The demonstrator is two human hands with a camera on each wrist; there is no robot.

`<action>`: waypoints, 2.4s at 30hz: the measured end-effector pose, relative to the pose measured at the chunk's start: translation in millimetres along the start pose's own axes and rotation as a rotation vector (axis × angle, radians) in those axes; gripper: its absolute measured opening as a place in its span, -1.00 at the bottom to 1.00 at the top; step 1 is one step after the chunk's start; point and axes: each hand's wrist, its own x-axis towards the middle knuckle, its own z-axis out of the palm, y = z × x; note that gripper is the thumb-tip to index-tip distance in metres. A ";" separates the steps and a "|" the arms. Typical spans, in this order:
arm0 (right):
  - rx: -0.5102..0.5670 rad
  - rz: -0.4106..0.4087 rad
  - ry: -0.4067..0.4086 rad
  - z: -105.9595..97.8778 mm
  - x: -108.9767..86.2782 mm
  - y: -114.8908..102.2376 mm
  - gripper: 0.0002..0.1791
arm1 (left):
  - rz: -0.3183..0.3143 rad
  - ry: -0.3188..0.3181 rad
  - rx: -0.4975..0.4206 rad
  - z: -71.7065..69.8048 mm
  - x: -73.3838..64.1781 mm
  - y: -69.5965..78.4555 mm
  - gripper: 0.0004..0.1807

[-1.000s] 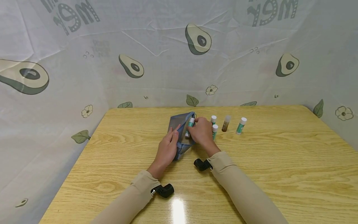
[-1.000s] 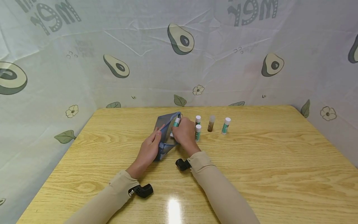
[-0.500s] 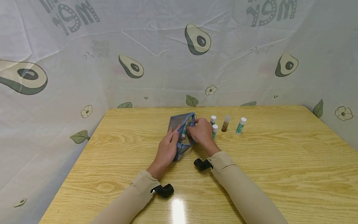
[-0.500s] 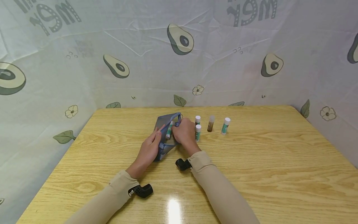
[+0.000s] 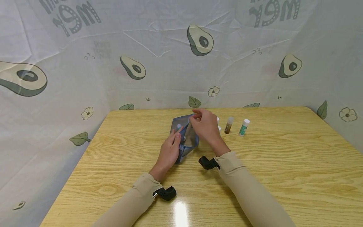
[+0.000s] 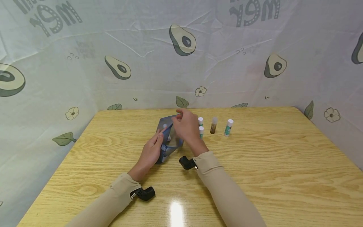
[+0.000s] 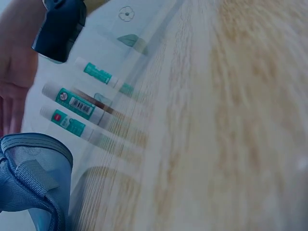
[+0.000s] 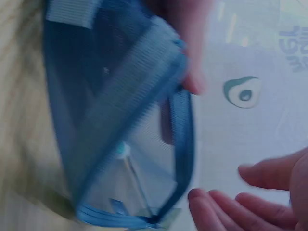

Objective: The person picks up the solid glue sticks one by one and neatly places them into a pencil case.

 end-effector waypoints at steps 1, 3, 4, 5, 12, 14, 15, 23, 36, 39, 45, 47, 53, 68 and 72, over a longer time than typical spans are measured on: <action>0.009 -0.024 0.003 -3.0 -0.5 -2.3 -0.53 | 0.000 0.000 0.002 0.0 0.3 -0.5 -0.47; 0.025 -0.069 0.015 -8.0 -0.9 -5.7 -0.53 | -0.002 0.001 0.001 0.0 0.4 -0.5 -0.47; 0.033 -0.091 0.027 -10.1 -1.0 -7.1 -0.53 | -0.003 0.001 0.001 0.0 0.4 -0.4 -0.47; 0.042 -0.111 0.041 -12.2 -1.1 -8.2 -0.54 | -0.003 0.001 0.000 0.0 0.3 -0.5 -0.47; 0.085 -0.253 0.123 -24.5 -0.9 -10.3 -0.55 | -0.003 -0.002 -0.002 0.3 -0.6 0.2 -0.47; 0.093 -0.274 0.129 -26.1 -0.1 -9.5 -0.56 | -0.002 -0.005 -0.003 0.3 -0.7 0.5 -0.47; 0.096 -0.281 0.132 -26.8 0.1 -9.4 -0.56 | -0.002 -0.006 -0.005 0.2 -1.1 1.2 -0.46; 0.067 -0.314 0.139 -25.6 2.5 -8.9 -0.54 | 0.002 -0.012 -0.010 -1.0 -0.8 2.3 -0.47; 0.171 -0.264 0.087 -28.7 0.3 -12.4 -0.53 | 0.003 -0.016 -0.005 -2.8 -0.6 2.3 -0.46; 0.213 -0.249 0.074 -30.1 0.6 -11.5 -0.52 | 0.007 -0.016 -0.003 -3.0 -0.4 2.0 -0.46; 0.285 -0.256 0.062 -34.9 1.5 -7.8 -0.50 | 0.004 -0.016 0.002 -3.2 -0.1 2.5 -0.46; 0.293 -0.257 0.061 -37.4 0.8 -6.4 -0.50 | -0.001 -0.016 0.000 -3.4 -0.4 3.3 -0.47; 0.286 -0.242 0.064 -45.6 -1.7 1.7 -0.50 | -0.011 -0.012 -0.012 -4.1 -0.7 3.4 -0.49; 0.148 -0.223 0.145 -83.9 -21.4 40.4 -0.54 | -0.001 -0.018 -0.024 -1.8 1.3 1.5 -0.48; 0.131 -0.235 0.175 -90.3 -25.4 50.2 -0.53 | -0.001 -0.017 -0.014 -1.2 1.5 -0.2 -0.49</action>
